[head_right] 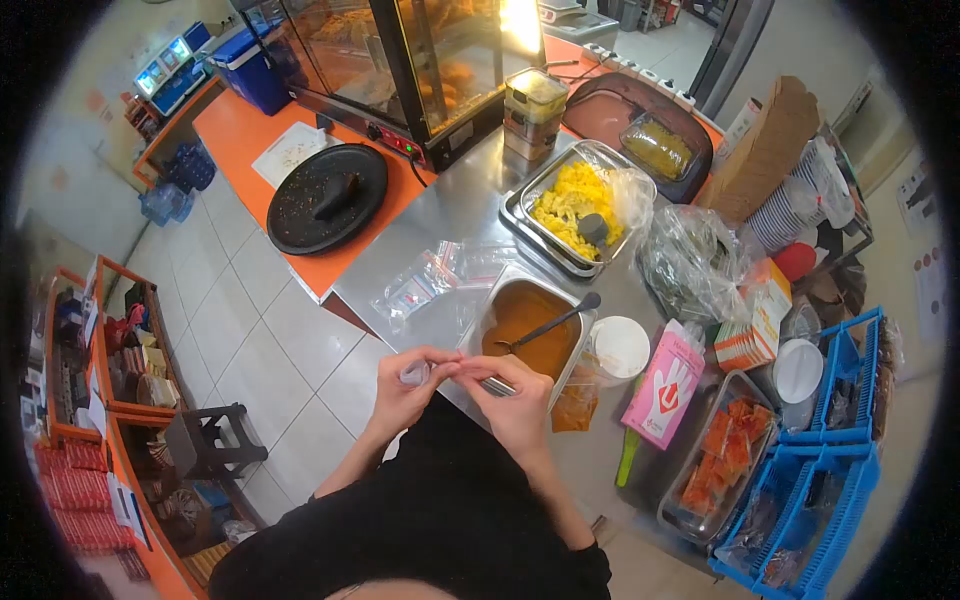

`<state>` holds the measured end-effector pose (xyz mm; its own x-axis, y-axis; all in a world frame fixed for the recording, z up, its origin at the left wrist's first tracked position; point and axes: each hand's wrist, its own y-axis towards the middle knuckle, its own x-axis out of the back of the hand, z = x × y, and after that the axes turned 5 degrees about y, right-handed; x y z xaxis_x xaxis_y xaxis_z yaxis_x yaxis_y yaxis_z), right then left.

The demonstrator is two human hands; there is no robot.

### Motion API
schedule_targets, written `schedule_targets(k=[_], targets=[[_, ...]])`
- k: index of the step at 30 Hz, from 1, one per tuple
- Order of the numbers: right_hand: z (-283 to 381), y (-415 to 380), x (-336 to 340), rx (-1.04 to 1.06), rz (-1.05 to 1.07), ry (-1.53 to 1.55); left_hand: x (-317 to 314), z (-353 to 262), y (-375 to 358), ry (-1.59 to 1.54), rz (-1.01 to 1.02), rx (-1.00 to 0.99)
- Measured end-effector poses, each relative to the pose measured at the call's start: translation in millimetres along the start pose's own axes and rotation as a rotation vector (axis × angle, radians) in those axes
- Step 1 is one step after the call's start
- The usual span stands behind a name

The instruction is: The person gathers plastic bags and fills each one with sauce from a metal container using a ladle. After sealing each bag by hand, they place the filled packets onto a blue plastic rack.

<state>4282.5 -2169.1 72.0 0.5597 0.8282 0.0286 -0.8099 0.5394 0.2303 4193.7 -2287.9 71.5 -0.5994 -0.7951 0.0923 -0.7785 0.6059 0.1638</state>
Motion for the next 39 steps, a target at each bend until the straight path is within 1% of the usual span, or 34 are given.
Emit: schedule_targets(k=[1, 2, 4, 5, 7, 11, 13, 14, 16, 17, 19, 20, 22, 23, 25, 26, 28, 29, 31, 32, 34, 35, 37, 38, 39], targets=[[-2.2, -0.9, -0.1, -0.085, 0.010, 0.129, 5.2, 1.7, -0.1, -0.046, 0.052, 0.005], [-1.5, -0.6, 0.8, -0.084, 0.010, 0.129, 9.7, 1.9, 0.7, -0.045, 0.052, 0.004], [0.3, -0.1, 2.7, -0.127, 0.041, 0.186, 17.0, 1.9, 4.3, 0.001, 0.137, -0.090], [1.0, -0.1, 3.0, -0.129, 0.037, 0.189, 18.1, -1.1, 5.4, 0.003, 0.141, -0.087], [2.0, 0.3, 3.5, -0.080, 0.089, 0.080, 18.7, -9.1, 5.8, 0.081, 0.120, -0.056], [3.4, 4.0, 1.3, -0.074, 0.045, 0.184, 16.6, -9.2, 4.7, 0.089, 0.084, -0.034], [13.0, 6.5, -3.2, 0.330, 0.003, -0.344, 14.1, -17.5, 3.2, 0.176, 0.050, 0.101], [13.1, 6.8, -5.6, 0.328, 0.005, -0.344, 11.9, -16.3, 4.0, 0.176, 0.049, 0.104], [13.0, 6.5, -9.0, 0.485, 0.008, -0.483, 8.5, -10.3, 6.3, 0.372, 0.044, -0.074], [12.4, 7.0, -9.4, 0.480, 0.006, -0.482, 8.7, -5.6, 5.3, 0.373, 0.048, -0.071], [10.6, 8.5, -9.0, 0.562, -0.027, -0.479, 8.4, 3.0, 3.2, 0.397, 0.187, -0.119], [10.5, 8.7, -7.9, 0.558, -0.028, -0.479, 9.3, 2.8, 3.2, 0.398, 0.190, -0.115], [10.5, 7.9, -5.8, 0.389, -0.043, -0.291, 12.6, 0.3, 5.4, 0.497, 0.211, -0.294], [8.2, 7.5, -7.2, 0.385, -0.041, -0.290, 12.8, -1.3, 6.4, 0.497, 0.211, -0.289], [2.2, 10.2, -11.7, 0.425, -0.207, -0.253, 13.3, -4.7, 9.7, 0.525, 0.186, -0.287], [1.5, 13.1, -8.7, 0.426, -0.203, -0.250, 11.3, -5.2, 7.8, 0.527, 0.182, -0.286], [-0.3, 17.9, 1.7, 0.364, -0.340, -0.346, 1.5, -5.4, 2.2, 0.508, 0.135, -0.214], [0.3, 17.2, 1.1, 0.362, -0.340, -0.344, -2.3, -6.5, 3.0, 0.510, 0.135, -0.211], [4.9, 16.3, 0.3, 0.666, -0.402, -0.611, -9.1, -9.8, 7.1, 0.419, -0.033, 0.046], [9.1, 14.8, -4.3, 0.662, -0.403, -0.612, -11.5, -10.9, 7.1, 0.420, -0.029, 0.048], [17.8, 12.4, -15.0, 0.438, -0.368, -0.478, -16.5, -11.8, 6.9, 0.579, -0.161, -0.188], [18.6, 13.3, -13.0, 0.437, -0.366, -0.482, -17.2, -9.2, 7.1, 0.574, -0.161, -0.186], [18.5, 15.1, -9.3, 0.132, -0.320, -0.092, -13.6, -2.1, 6.6, 0.625, -0.091, -0.368], [12.7, 14.8, -4.4, 0.206, -0.339, -0.159, -11.0, -3.3, 6.9, 0.622, -0.086, -0.364], [11.9, 14.0, -0.8, 0.199, -0.342, -0.163, -7.4, -6.6, 8.0, 0.304, 0.048, -0.150]])
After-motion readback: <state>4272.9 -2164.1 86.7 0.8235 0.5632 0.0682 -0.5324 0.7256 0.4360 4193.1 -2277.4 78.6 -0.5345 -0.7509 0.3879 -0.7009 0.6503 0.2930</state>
